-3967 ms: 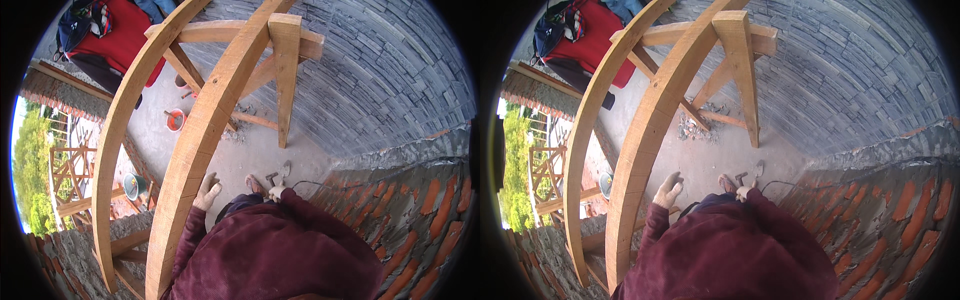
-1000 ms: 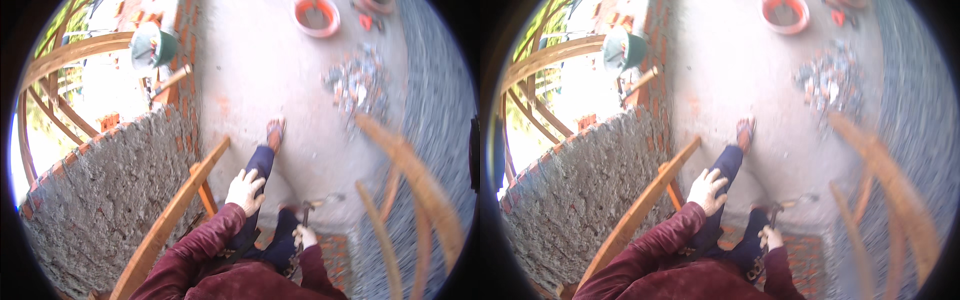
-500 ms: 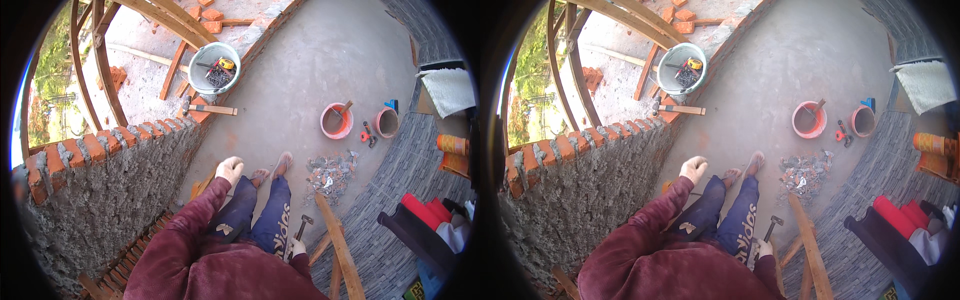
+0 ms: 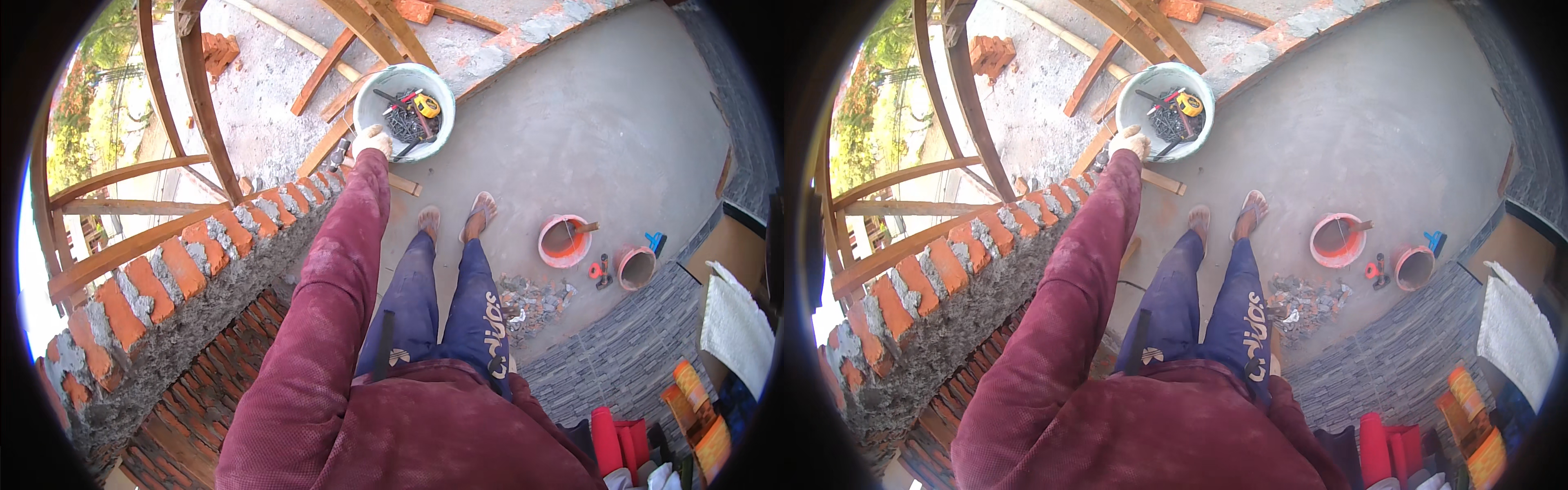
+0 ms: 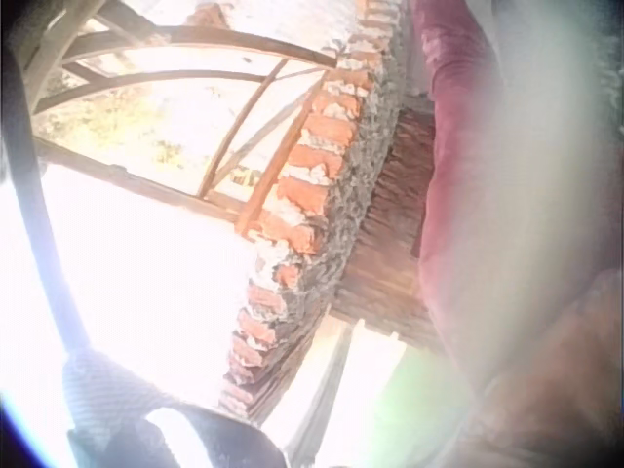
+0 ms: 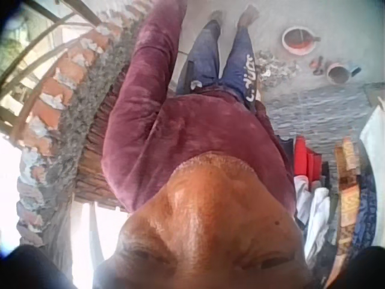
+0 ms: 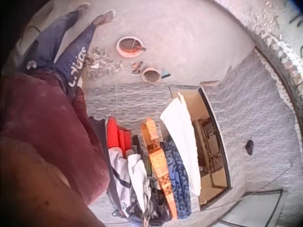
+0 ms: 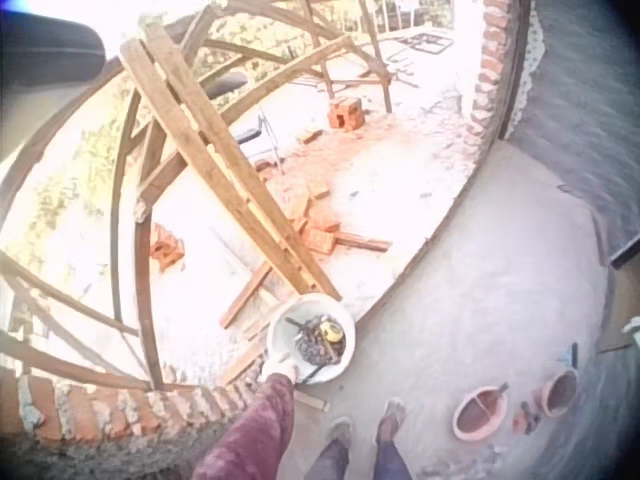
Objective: The person assembles a curved wooden frame by positioning planks and hammering nails into joints. They repeatedly reposition the frame and drive nails with a hammer to secure the structure.
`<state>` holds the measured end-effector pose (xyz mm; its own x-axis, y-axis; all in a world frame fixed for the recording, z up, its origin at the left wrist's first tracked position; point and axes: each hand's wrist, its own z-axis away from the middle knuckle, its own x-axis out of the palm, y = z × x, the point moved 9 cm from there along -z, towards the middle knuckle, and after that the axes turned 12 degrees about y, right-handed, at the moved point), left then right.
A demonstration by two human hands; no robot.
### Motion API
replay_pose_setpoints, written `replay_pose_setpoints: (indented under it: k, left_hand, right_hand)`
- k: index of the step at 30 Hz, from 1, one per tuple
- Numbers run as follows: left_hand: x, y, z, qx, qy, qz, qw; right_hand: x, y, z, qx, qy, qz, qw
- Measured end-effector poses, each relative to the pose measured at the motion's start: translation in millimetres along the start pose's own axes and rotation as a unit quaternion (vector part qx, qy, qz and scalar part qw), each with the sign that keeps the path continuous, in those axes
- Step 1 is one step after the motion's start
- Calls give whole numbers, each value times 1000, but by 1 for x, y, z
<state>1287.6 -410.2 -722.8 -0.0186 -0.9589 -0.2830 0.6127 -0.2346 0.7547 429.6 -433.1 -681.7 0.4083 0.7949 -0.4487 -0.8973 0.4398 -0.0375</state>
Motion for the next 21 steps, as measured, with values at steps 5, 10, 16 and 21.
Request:
replay_pose_setpoints:
  k: [5,10,16,21]
  left_hand:
    - [48,-34,-46,-9,82,-133,988]
    - [64,-71,-86,-143,106,-178,968]
    - [103,-81,-46,-297,57,145,942]
    - [120,-75,-47,-321,36,204,924]
  right_hand:
    - [-28,-48,27,-20,-32,-13,999]
    - [-84,-124,112,141,24,-68,987]
    - [-102,-171,140,164,39,-14,986]
    - [-113,-209,141,152,40,32,987]
